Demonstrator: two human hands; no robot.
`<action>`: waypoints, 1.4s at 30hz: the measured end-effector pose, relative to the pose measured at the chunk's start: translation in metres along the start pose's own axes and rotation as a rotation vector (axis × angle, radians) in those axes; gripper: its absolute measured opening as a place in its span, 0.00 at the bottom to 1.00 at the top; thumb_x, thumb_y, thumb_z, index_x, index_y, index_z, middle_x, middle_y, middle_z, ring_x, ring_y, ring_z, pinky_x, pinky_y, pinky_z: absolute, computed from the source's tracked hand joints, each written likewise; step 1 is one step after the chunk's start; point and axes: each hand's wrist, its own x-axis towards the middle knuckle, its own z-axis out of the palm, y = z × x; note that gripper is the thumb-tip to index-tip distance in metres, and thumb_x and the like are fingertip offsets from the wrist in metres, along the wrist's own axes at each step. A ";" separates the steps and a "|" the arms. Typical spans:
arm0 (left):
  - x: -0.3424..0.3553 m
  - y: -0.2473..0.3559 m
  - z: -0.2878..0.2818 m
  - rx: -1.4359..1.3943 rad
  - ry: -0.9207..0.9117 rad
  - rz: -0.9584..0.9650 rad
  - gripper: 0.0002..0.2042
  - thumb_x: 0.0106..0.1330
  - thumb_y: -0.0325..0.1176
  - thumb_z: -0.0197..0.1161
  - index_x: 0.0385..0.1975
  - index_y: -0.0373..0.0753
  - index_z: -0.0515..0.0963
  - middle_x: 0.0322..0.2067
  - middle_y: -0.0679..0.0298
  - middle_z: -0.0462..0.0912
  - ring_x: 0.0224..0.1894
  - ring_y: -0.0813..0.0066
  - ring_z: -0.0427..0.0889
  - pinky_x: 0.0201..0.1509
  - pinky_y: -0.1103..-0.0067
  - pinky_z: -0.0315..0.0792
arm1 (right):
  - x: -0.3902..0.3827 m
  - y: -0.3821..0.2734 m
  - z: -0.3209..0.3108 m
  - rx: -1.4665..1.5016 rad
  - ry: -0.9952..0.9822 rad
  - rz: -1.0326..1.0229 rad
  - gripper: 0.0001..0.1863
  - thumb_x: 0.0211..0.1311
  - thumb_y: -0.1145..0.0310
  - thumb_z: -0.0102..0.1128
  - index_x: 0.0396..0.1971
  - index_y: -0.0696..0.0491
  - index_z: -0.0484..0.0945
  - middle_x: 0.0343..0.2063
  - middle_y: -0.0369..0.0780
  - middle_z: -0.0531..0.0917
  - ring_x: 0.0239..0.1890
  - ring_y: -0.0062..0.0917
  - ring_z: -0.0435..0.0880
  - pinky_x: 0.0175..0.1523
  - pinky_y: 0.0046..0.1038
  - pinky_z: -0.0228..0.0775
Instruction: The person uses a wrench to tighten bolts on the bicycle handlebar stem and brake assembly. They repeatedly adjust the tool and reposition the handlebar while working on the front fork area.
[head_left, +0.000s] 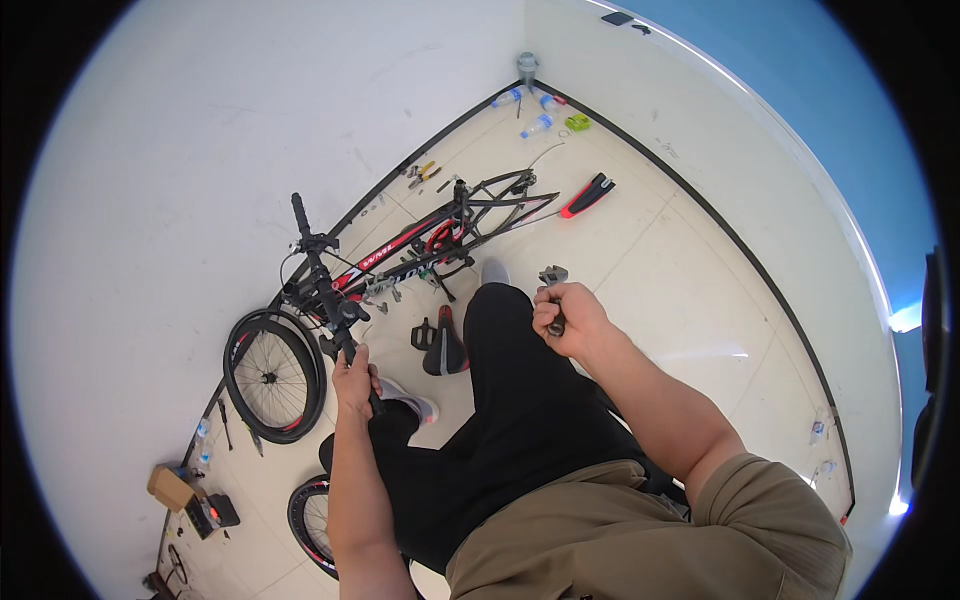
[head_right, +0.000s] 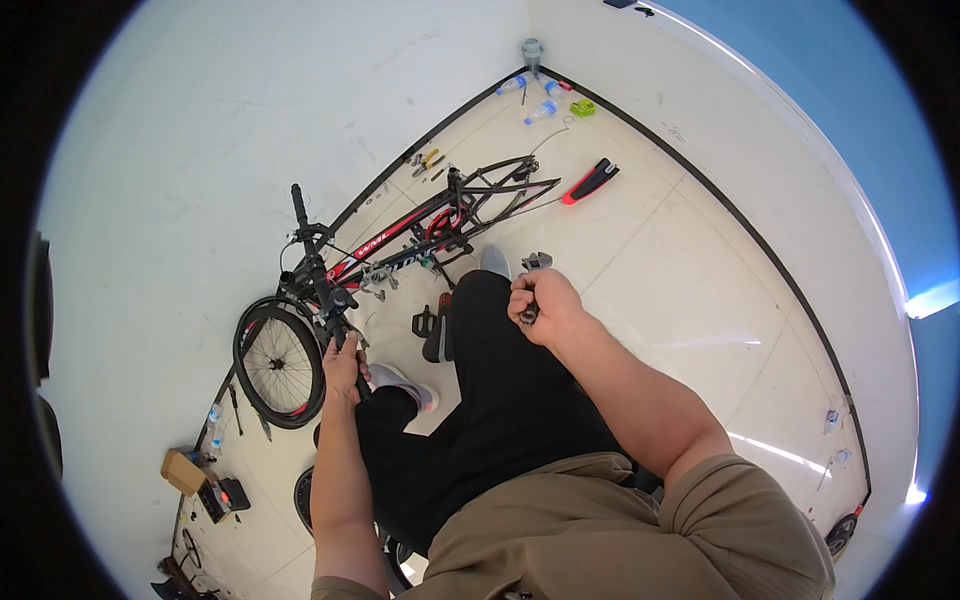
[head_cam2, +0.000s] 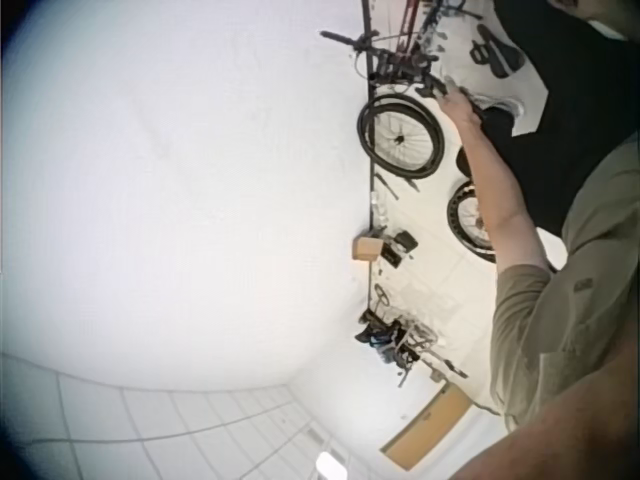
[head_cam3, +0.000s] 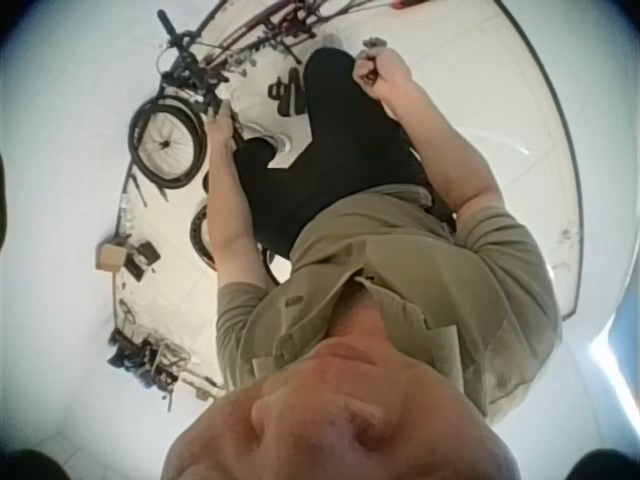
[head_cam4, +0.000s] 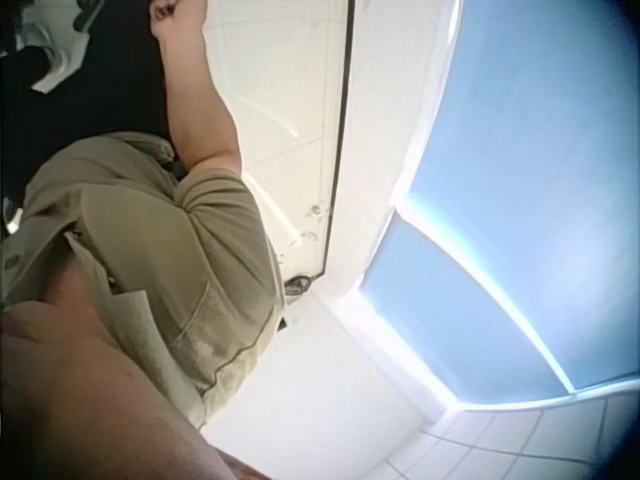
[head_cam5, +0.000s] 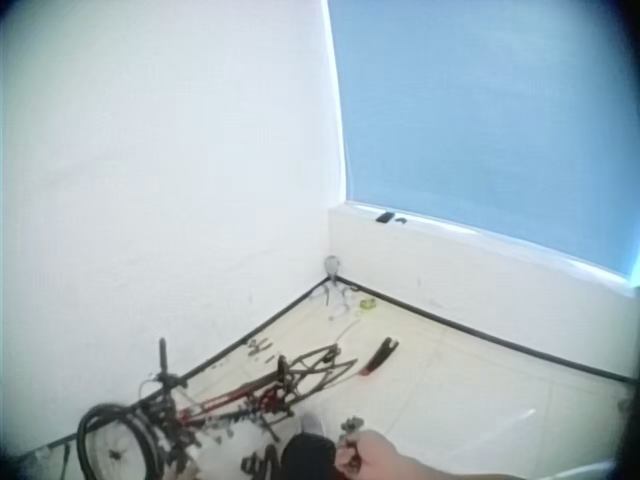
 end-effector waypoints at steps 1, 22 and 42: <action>-0.002 0.003 0.003 -0.010 0.014 -0.007 0.09 0.71 0.40 0.62 0.38 0.44 0.72 0.16 0.67 0.71 0.10 0.79 0.67 0.12 0.80 0.62 | 0.000 0.000 0.000 -0.004 0.005 0.004 0.06 0.62 0.80 0.44 0.25 0.57 0.67 0.20 0.33 0.67 0.16 0.15 0.64 0.21 0.18 0.59; -0.002 0.018 -0.019 -0.313 -0.062 -0.087 0.12 0.75 0.44 0.57 0.39 0.42 0.74 0.24 0.67 0.75 0.19 0.79 0.72 0.19 0.81 0.66 | -0.003 0.004 -0.018 -0.046 0.018 0.035 0.03 0.62 0.80 0.46 0.28 0.59 0.68 0.21 0.34 0.67 0.17 0.16 0.64 0.22 0.18 0.60; -0.033 0.024 -0.049 -0.227 0.070 -0.099 0.12 0.74 0.41 0.58 0.45 0.40 0.71 0.22 0.62 0.76 0.15 0.76 0.72 0.14 0.80 0.64 | 0.031 -0.069 -0.027 -0.065 0.098 0.026 0.03 0.64 0.79 0.44 0.30 0.57 0.67 0.23 0.35 0.69 0.18 0.16 0.64 0.22 0.17 0.59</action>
